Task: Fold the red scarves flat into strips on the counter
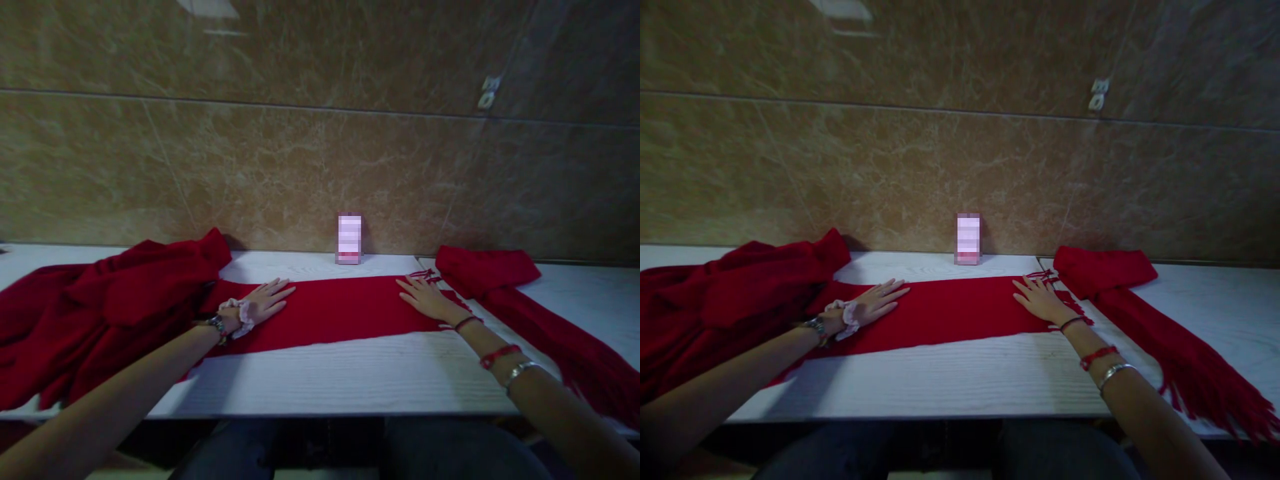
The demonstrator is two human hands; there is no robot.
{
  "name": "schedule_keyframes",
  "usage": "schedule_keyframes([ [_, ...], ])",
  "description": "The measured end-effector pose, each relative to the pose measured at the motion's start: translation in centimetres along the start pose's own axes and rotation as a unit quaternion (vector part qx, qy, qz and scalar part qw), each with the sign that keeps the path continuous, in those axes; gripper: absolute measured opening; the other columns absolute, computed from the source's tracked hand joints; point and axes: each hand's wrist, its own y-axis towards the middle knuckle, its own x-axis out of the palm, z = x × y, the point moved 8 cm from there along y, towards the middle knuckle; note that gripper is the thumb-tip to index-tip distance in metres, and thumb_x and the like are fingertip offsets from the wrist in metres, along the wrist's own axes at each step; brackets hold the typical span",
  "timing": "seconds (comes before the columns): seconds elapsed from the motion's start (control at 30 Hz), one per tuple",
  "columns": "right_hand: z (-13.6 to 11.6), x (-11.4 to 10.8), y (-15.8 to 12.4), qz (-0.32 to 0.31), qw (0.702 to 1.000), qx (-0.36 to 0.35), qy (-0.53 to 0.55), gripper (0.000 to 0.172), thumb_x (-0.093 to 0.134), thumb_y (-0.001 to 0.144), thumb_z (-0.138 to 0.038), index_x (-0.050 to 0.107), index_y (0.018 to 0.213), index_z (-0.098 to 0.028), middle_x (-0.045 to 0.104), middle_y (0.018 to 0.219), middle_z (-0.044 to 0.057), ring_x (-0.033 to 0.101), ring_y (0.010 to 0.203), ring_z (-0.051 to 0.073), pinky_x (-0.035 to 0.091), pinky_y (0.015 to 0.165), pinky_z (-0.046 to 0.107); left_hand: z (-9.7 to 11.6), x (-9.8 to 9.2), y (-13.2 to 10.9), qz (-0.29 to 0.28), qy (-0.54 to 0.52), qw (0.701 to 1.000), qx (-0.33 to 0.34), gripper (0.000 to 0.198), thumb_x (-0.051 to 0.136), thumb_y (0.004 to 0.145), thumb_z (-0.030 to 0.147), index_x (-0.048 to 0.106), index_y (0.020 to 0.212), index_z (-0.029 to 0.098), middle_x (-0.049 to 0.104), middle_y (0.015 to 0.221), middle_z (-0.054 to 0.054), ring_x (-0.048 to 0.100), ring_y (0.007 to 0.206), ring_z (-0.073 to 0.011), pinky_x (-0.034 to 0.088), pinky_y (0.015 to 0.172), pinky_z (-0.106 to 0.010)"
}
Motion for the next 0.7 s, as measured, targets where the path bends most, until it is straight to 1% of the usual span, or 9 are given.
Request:
schedule_keyframes([
  [0.03,0.2,-0.3,-0.1,0.006,1.000,-0.006,-0.011,0.052,0.024,0.091,-0.043,0.035,0.137,-0.023,0.034,0.142,0.014,0.033,0.127,0.035,0.029,0.096,0.060,-0.1,-0.1,0.0,-0.004,0.004,1.000,-0.006,0.047,0.026,0.093,0.032,0.033,0.138,0.019,0.024,0.145,-0.011,0.021,0.134,-0.0256,0.024,0.107,-0.043],
  [0.1,-0.2,-1.4,-0.2,0.028,0.999,-0.021,-0.019,0.051,0.027,0.090,-0.042,0.040,0.135,-0.019,0.037,0.140,0.016,0.031,0.128,0.036,0.028,0.097,0.061,-0.1,-0.4,0.6,-0.021,0.026,0.999,-0.026,0.045,0.027,0.093,0.031,0.037,0.135,0.019,0.026,0.144,-0.011,0.022,0.133,-0.0253,0.023,0.107,-0.044],
  [0.2,-2.5,-3.3,0.1,0.056,0.997,-0.039,0.031,0.053,0.025,0.091,-0.044,0.040,0.134,-0.017,0.033,0.142,0.016,0.025,0.132,0.034,0.024,0.101,0.058,1.4,-1.8,2.7,-0.025,0.054,0.998,-0.028,0.041,0.028,0.093,0.034,0.044,0.130,0.025,0.028,0.144,-0.007,0.022,0.134,-0.0259,0.021,0.105,-0.050],
  [0.27,-5.0,-3.9,0.2,0.044,0.993,-0.073,0.079,0.054,0.023,0.091,-0.047,0.035,0.137,-0.020,0.029,0.145,0.013,0.020,0.134,0.031,0.023,0.103,0.057,3.1,-3.0,4.7,-0.003,0.040,0.999,-0.017,0.043,0.030,0.092,0.039,0.043,0.131,0.026,0.026,0.145,-0.007,0.021,0.134,-0.0273,0.023,0.105,-0.050],
  [0.33,-7.4,-3.7,0.0,0.003,0.987,-0.117,0.110,0.055,0.023,0.090,-0.051,0.029,0.139,-0.026,0.026,0.147,0.009,0.017,0.135,0.030,0.021,0.103,0.058,4.6,-3.7,6.5,0.027,0.008,0.999,-0.031,0.047,0.031,0.092,0.041,0.039,0.134,0.023,0.023,0.146,-0.010,0.020,0.134,-0.0293,0.025,0.104,-0.049],
  [0.4,-9.1,-3.1,-0.4,-0.031,0.981,-0.151,0.120,0.056,0.023,0.090,-0.053,0.027,0.139,-0.028,0.025,0.147,0.007,0.016,0.135,0.029,0.020,0.103,0.059,6.0,-3.1,7.6,0.028,-0.026,0.999,-0.022,0.049,0.031,0.092,0.042,0.035,0.137,0.021,0.023,0.146,-0.010,0.020,0.134,-0.0286,0.026,0.105,-0.046],
  [0.5,-9.9,-2.8,-1.2,-0.040,0.977,-0.174,0.114,0.055,0.022,0.091,-0.050,0.028,0.139,-0.025,0.026,0.147,0.007,0.018,0.135,0.027,0.019,0.104,0.057,7.2,-1.1,7.5,-0.008,-0.035,0.999,0.019,0.047,0.029,0.093,0.039,0.032,0.138,0.023,0.024,0.146,-0.007,0.020,0.134,-0.0229,0.021,0.108,-0.042],
  [0.6,-9.7,-2.9,-1.7,-0.030,0.976,-0.182,0.119,0.054,0.024,0.092,-0.048,0.031,0.138,-0.023,0.028,0.146,0.008,0.020,0.135,0.026,0.020,0.105,0.054,6.4,0.2,6.4,-0.027,-0.023,0.999,0.029,0.046,0.027,0.094,0.035,0.030,0.138,0.023,0.023,0.146,-0.005,0.019,0.135,-0.0197,0.018,0.109,-0.041],
  [0.7,-9.4,-3.7,-1.7,-0.001,0.976,-0.175,0.127,0.051,0.030,0.091,-0.045,0.038,0.135,-0.020,0.034,0.143,0.010,0.025,0.133,0.025,0.023,0.106,0.051,5.6,0.0,5.6,-0.020,-0.032,0.999,0.029,0.047,0.027,0.093,0.036,0.032,0.138,0.022,0.024,0.145,-0.007,0.020,0.135,-0.0208,0.020,0.108,-0.042],
])
